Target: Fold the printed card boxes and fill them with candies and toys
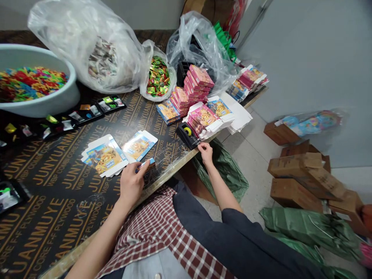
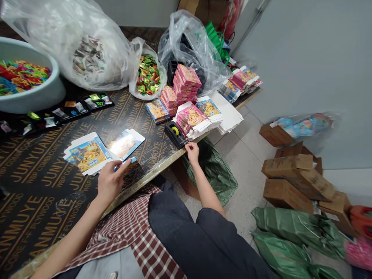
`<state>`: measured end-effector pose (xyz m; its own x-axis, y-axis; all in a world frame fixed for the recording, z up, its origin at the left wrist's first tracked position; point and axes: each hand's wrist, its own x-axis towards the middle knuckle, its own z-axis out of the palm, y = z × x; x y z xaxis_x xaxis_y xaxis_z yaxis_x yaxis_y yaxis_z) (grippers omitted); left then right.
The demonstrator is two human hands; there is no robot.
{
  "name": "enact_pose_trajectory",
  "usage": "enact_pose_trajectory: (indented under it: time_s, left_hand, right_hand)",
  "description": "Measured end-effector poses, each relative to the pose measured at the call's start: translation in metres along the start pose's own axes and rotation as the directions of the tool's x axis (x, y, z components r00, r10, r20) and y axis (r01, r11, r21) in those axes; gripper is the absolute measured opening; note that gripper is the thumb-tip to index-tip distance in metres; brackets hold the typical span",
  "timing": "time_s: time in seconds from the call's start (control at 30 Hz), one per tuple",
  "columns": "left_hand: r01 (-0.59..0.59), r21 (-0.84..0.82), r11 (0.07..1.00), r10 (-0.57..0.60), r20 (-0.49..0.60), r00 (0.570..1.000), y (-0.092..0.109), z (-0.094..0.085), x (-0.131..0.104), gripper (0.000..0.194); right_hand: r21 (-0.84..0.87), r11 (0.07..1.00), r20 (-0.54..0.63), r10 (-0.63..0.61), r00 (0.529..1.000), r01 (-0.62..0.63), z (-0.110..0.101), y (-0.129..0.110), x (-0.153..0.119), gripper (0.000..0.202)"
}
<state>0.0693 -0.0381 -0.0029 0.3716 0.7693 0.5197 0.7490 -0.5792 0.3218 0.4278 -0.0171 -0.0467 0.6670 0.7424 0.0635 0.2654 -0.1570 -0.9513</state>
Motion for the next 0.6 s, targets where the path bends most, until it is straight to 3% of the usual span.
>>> enact_pose_trajectory:
  time_s: [0.17, 0.23, 0.27, 0.3, 0.37, 0.43, 0.47, 0.53, 0.6]
  left_hand:
    - [0.021, -0.023, 1.000, -0.021, 0.008, 1.000, 0.003, 0.003, -0.002, 0.049]
    - [0.040, -0.029, 0.999, -0.038, 0.042, 0.998, 0.006, 0.001, -0.002, 0.047]
    - [0.049, -0.039, 0.998, -0.047, 0.055, 0.997, 0.007, 0.000, -0.002, 0.046]
    - [0.052, -0.056, 0.997, -0.049, 0.058, 0.997, 0.007, -0.002, -0.001, 0.044]
    - [0.043, -0.098, 0.994, -0.040, 0.037, 0.999, 0.008, -0.005, -0.001, 0.040]
    - [0.023, -0.140, 0.990, -0.024, -0.004, 1.000, 0.007, -0.007, -0.001, 0.036]
    - [0.018, -0.158, 0.987, -0.022, -0.020, 1.000, 0.006, -0.007, -0.001, 0.033]
    - [0.018, -0.185, 0.983, -0.024, -0.027, 0.999, 0.004, -0.008, -0.002, 0.030]
    - [0.017, -0.191, 0.981, -0.017, -0.001, 1.000, 0.002, -0.007, -0.003, 0.028]
  right_hand:
    - [0.066, 0.998, -0.044, 0.012, 0.999, -0.009, 0.006, -0.017, -0.020, 0.034]
    - [0.171, 0.980, 0.094, 0.081, 0.992, -0.096, 0.017, -0.037, -0.044, 0.036]
    - [0.229, 0.955, 0.239, 0.130, 0.962, -0.186, 0.024, -0.049, -0.059, 0.036]
    - [0.261, 0.917, 0.421, 0.174, 0.890, -0.303, 0.032, -0.062, -0.074, 0.037]
    - [0.229, 0.820, 0.741, 0.202, 0.640, -0.524, 0.049, -0.087, -0.104, 0.038]
    - [0.159, 0.734, 0.900, 0.168, 0.403, -0.660, 0.065, -0.106, -0.126, 0.036]
    - [0.138, 0.698, 0.933, 0.145, 0.328, -0.702, 0.072, -0.112, -0.134, 0.035]
    - [0.125, 0.642, 0.960, 0.114, 0.255, -0.756, 0.083, -0.117, -0.141, 0.033]
    - [0.128, 0.608, 0.966, 0.102, 0.237, -0.784, 0.090, -0.115, -0.142, 0.032]
